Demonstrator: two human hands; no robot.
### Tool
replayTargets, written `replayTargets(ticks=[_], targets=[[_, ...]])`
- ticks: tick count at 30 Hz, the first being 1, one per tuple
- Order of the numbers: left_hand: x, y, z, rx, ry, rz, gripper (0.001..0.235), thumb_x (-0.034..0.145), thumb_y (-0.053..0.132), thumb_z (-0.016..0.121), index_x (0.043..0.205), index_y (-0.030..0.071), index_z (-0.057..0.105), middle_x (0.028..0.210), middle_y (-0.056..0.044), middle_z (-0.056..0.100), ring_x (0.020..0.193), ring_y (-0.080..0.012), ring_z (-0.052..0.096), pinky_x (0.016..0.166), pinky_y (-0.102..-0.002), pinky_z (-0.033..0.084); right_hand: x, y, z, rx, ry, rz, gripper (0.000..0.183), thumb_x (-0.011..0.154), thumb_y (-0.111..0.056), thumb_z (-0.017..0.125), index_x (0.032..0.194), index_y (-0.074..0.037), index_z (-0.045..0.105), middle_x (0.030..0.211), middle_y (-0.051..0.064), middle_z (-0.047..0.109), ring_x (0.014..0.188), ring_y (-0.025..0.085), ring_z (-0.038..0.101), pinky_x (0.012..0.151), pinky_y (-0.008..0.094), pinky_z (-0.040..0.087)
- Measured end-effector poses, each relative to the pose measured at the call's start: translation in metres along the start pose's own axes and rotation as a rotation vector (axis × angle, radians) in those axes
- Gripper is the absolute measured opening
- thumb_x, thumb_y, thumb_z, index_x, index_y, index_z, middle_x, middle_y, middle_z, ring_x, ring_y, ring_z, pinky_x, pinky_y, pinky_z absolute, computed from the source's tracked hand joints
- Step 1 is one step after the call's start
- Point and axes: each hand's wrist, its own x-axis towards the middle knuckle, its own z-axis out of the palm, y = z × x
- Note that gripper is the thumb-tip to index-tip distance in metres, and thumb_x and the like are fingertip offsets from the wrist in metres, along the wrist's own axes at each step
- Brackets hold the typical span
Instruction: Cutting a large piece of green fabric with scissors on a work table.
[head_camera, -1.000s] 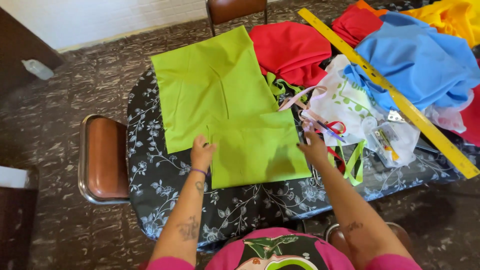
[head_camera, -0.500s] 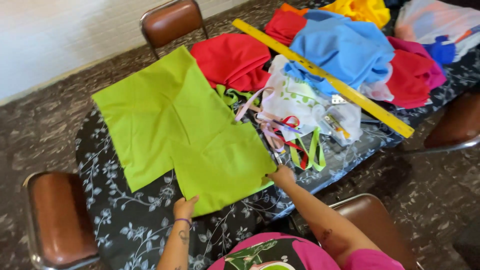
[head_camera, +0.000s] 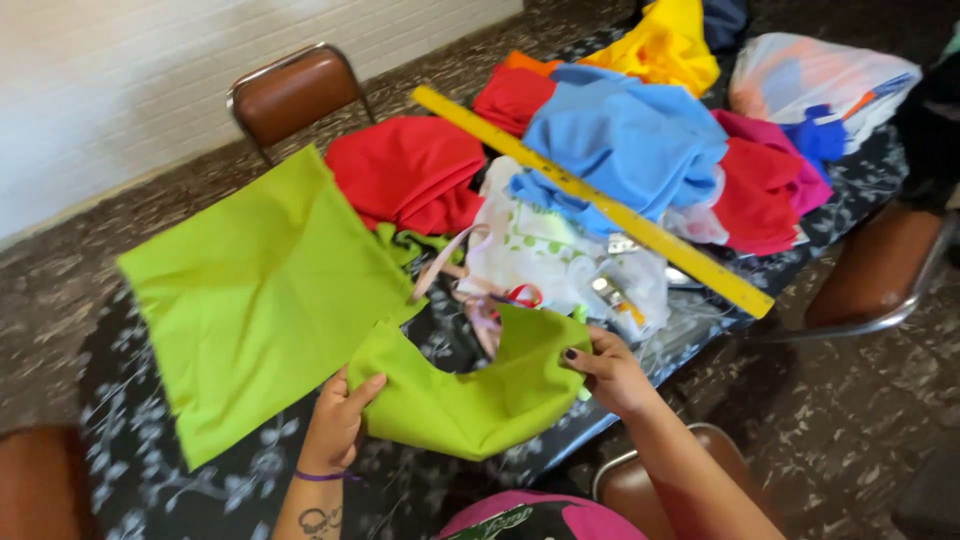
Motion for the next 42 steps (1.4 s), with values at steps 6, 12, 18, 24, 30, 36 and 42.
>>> replayTargets(ticks=[6,12,18,24,30,36,42], targets=[[0.089,0.02,0.156,0.167,-0.227,0.207,0.027,0.096,0.011,0.076,0.121,-0.002,0.075,0.107,-0.018,0.082,0.094,-0.0273,0.078,0.084,-0.049,0.067,0.027,-0.072,-0.115,-0.013,0.308,-0.321,0.026,0.092,-0.005,0.077,0.116,0.005,0.073,0.094,0.02,0.079,0.076,0.031,0.079,0.066,0.044,0.067],[0.163,0.054,0.304,0.472,-0.254,0.487,0.024,0.097,0.027,0.083,0.111,0.007,0.08,0.09,-0.012,0.082,0.083,-0.0177,0.076,0.077,-0.039,0.065,0.048,-0.152,-0.196,-0.182,0.601,-0.766,0.022,0.091,0.013,0.074,0.11,0.003,0.072,0.095,0.02,0.076,0.083,0.029,0.079,0.075,0.042,0.068],[0.298,-0.089,0.298,0.639,-0.151,0.286,0.038,0.096,0.025,0.082,0.128,0.006,0.076,0.113,-0.02,0.079,0.102,-0.0318,0.077,0.089,-0.048,0.061,0.061,-0.06,-0.33,-0.409,0.781,-0.377,0.039,0.081,0.01,0.082,0.12,0.003,0.075,0.113,0.023,0.077,0.103,0.034,0.075,0.09,0.049,0.064],[0.28,-0.13,0.282,0.597,-0.143,-0.003,0.058,0.094,0.013,0.081,0.147,-0.003,0.062,0.142,-0.033,0.066,0.134,-0.0402,0.063,0.113,-0.05,0.051,0.054,-0.05,-0.366,-0.767,0.942,-0.047,0.038,0.087,-0.011,0.083,0.125,-0.01,0.079,0.134,0.018,0.073,0.117,0.047,0.07,0.096,0.058,0.06],[0.22,-0.062,0.302,0.913,-0.086,-0.386,0.051,0.1,0.036,0.066,0.148,0.017,0.064,0.146,-0.006,0.073,0.119,-0.0221,0.072,0.091,-0.034,0.058,0.08,-0.132,-0.405,-1.029,1.379,-0.007,0.052,0.089,-0.014,0.083,0.137,-0.01,0.063,0.105,0.01,0.077,0.09,0.028,0.072,0.086,0.048,0.057],[0.208,-0.062,0.273,0.793,0.05,-0.52,0.048,0.1,0.032,0.073,0.142,0.008,0.074,0.104,-0.012,0.078,0.089,-0.0223,0.066,0.078,-0.033,0.052,0.119,-0.137,-0.445,-0.868,1.46,0.134,0.039,0.092,-0.025,0.084,0.114,-0.013,0.054,0.098,0.004,0.068,0.087,0.022,0.062,0.079,0.04,0.05],[0.229,-0.103,0.237,0.485,0.265,-0.631,0.041,0.096,0.015,0.082,0.133,0.001,0.077,0.127,-0.017,0.078,0.115,-0.0264,0.07,0.107,-0.041,0.054,0.159,-0.081,-0.419,-1.068,0.875,0.191,0.01,0.095,-0.019,0.069,0.089,-0.011,0.07,0.083,0.009,0.072,0.077,0.027,0.064,0.073,0.044,0.049]])
